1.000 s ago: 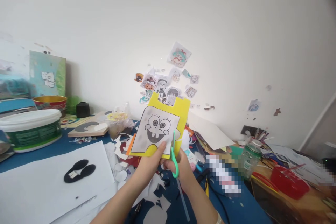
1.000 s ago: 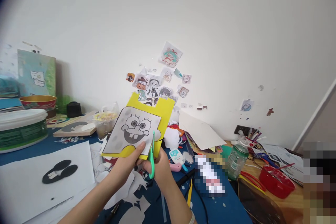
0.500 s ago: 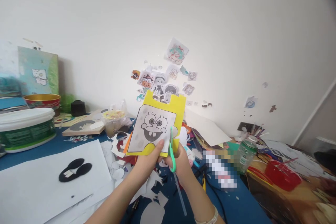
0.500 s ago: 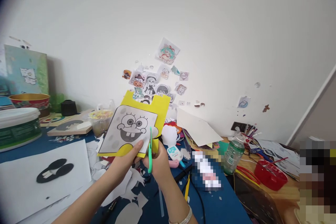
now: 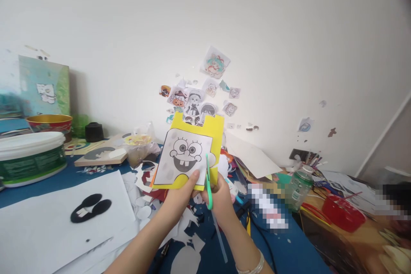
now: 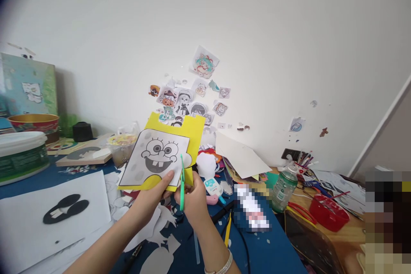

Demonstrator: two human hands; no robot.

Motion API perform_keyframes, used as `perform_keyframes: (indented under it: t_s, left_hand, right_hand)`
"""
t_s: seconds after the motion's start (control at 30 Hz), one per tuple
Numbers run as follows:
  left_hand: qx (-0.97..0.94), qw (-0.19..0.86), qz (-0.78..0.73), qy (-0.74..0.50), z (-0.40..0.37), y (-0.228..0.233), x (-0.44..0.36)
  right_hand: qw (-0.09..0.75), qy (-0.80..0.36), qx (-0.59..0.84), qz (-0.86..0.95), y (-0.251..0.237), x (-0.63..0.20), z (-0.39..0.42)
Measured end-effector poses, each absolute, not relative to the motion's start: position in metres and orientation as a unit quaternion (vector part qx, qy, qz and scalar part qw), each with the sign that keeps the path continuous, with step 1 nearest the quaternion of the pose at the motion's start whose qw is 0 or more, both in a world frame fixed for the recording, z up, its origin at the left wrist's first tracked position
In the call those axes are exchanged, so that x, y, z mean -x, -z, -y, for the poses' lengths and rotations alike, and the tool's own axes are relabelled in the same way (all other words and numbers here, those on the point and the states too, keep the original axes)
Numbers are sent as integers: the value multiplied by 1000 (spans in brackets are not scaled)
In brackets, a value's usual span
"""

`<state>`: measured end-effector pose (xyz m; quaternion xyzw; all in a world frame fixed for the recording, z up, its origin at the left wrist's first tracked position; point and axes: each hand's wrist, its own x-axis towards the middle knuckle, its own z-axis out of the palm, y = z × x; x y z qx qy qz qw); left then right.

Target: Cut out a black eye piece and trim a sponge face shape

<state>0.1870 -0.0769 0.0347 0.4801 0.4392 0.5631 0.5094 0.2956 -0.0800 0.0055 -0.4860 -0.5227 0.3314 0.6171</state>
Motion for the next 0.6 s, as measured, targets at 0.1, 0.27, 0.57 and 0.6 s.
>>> perform_keyframes:
  t_s: [0.1, 0.27, 0.57, 0.6]
  left_hand:
    - [-482, 518, -432, -559, 77, -35, -186]
    - [-466, 532, -426, -564, 78, -38, -185]
    - [-497, 517, -418, -558, 64, -29, -175]
    - [-501, 501, -428, -561, 62, -29, -173]
  right_hand:
    - [615, -340, 476, 529, -4, -296, 80]
    - [612, -341, 473, 534, -4, -295, 77]
    - [569, -362, 462, 576, 0, -309, 77]
    - [572, -349, 464, 579, 0, -312, 77]
